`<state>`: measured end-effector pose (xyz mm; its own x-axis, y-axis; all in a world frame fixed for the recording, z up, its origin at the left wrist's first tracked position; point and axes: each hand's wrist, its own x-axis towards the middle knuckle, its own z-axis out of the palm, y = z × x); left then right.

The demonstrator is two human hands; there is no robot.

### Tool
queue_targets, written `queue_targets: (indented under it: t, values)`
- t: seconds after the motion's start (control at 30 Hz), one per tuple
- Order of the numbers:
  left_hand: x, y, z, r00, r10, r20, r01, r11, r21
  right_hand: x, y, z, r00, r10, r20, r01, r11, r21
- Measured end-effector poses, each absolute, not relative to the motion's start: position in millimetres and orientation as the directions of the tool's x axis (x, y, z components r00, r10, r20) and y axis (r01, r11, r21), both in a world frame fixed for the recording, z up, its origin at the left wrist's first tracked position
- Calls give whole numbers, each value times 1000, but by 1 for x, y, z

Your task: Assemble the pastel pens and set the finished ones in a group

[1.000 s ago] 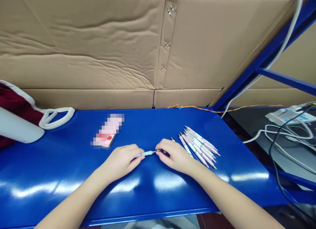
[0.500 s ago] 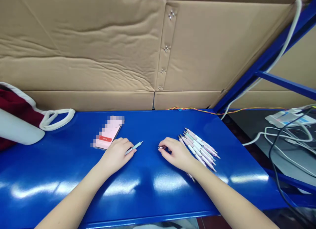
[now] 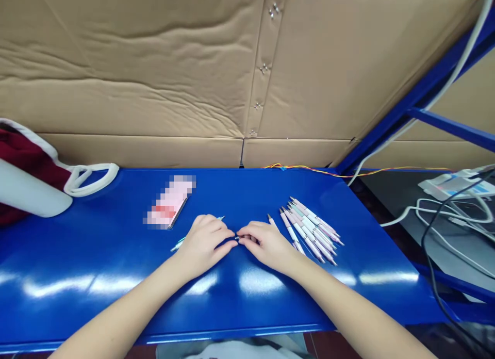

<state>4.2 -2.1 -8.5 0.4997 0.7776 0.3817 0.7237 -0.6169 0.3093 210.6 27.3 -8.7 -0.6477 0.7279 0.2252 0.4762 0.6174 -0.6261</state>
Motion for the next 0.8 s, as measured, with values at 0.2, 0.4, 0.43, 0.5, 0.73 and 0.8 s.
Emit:
queue_targets:
  t: [0.2,0.4,0.43,0.5,0.73,0.8]
  values:
    - [10,-6,-8,514,797,317,718,-602,349,210,24,-7,-688,692,217,471,654,-592]
    - [4,-2,-10,506,820,266,763,-570,306,222,35,-5,-695,710,116,628,678,-383]
    - [4,-1,-11,510,822,254,769,-568,293,223,36,-4,-695,711,106,647,683,-339]
    - [4,-1,-13,518,824,229,778,-565,276,225,37,-1,-698,712,81,670,689,-277]
    - [-20,7,-4,459,844,279,817,-524,241,217,25,8,-708,698,111,653,706,-272]
    - [-33,10,1,433,869,238,839,-485,245,211,21,6,-731,672,116,636,733,-241]
